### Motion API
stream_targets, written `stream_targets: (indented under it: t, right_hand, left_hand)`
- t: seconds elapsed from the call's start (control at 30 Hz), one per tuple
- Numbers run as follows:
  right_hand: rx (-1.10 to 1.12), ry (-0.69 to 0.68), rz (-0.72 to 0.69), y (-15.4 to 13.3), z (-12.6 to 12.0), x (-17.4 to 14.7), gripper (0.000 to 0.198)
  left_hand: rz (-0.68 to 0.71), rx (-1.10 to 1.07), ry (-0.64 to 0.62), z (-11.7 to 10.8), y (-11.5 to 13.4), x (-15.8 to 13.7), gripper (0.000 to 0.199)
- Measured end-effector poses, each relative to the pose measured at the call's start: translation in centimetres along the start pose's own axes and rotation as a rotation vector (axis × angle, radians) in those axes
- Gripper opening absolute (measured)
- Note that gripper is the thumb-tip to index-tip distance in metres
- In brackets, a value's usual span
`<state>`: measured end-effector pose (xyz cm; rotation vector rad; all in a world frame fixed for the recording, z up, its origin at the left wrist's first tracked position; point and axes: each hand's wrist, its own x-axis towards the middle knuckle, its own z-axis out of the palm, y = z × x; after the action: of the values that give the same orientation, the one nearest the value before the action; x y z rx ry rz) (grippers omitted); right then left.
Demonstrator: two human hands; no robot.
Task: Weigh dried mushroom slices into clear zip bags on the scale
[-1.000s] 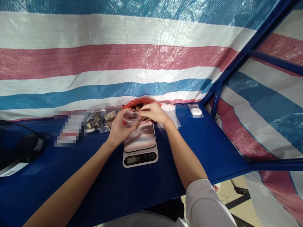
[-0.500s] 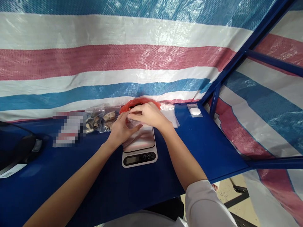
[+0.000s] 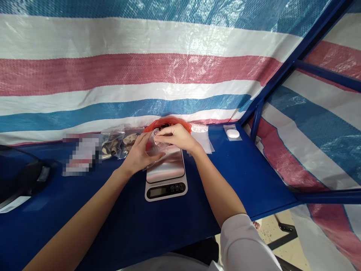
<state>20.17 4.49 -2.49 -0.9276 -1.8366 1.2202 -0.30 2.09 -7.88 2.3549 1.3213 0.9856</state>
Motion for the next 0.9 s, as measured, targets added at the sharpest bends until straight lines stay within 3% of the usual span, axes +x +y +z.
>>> stream_targets:
  t: [0.17,0.33,0.53,0.67,0.9]
  right_hand:
    - [0.040,-0.030,-0.007,0.2,0.8,0.2,0.019]
    - [0.009,-0.004,-0.021,0.5,1.2,0.2,0.013]
    - [-0.034,0.079,-0.002,0.8,-0.6,0.0,0.031]
    - [-0.264,0.141,0.004,1.1,-1.5,0.2,0.022]
    - [-0.788,0.073,0.015,1.4,-1.0,2.0,0.022]
  left_hand:
    - [-0.021,-0.020,0.053,-0.1,1.2,0.2,0.090]
    - [-0.060,-0.035,0.101,-0.2,1.8,0.4,0.064]
    - [-0.108,-0.081,0.159,-1.6,1.4,0.7,0.055]
    - [-0.173,-0.082,0.186,-2.8,0.9,1.0,0.056]
    - [-0.276,-0.121,0.181,-4.0,0.2,1.2,0.051]
